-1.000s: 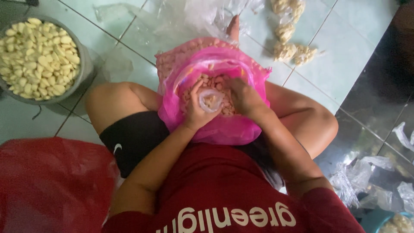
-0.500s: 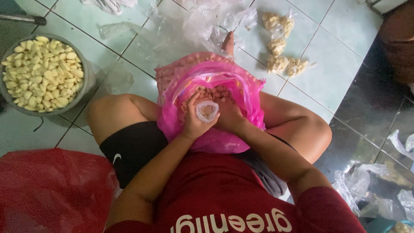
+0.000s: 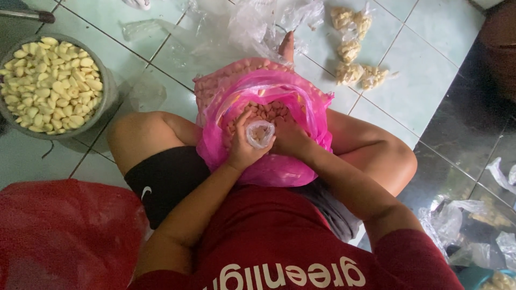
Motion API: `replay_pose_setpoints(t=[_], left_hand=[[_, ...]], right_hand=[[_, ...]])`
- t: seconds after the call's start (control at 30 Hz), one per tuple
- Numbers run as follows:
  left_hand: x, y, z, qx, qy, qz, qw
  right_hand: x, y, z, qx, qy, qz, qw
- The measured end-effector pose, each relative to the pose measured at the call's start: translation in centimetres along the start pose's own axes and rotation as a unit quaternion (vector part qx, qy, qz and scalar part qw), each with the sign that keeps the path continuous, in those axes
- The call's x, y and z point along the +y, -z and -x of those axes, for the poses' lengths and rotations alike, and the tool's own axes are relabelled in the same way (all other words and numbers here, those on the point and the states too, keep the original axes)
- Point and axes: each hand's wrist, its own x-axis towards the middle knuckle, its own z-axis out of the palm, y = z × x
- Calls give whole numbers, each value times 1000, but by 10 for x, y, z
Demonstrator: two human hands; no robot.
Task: The person sits on the floor and repeatedly scoops cashews from a large pink bag into small clear plastic bags. They tie each filled bag and place it on the floor. The person also moves a metal bowl of cashews to the side to clear space.
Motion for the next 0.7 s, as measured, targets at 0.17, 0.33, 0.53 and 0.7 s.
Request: replay_pose_setpoints(t=[0.17, 0.33, 0.53, 0.7], left_hand=[[0, 0, 2, -7, 23, 0, 1000], [-1, 0, 4, -17, 37, -2, 999], [-11, 0, 10, 7, 23, -10, 1000], [-8, -3, 7, 27, 22, 52, 998]], right_hand=[[-12, 65, 18, 49, 127, 89, 987], [20, -35, 9, 29, 77, 124, 989], [33, -40, 18, -37, -43, 26, 998], [19, 64, 26, -34, -57, -86, 994]])
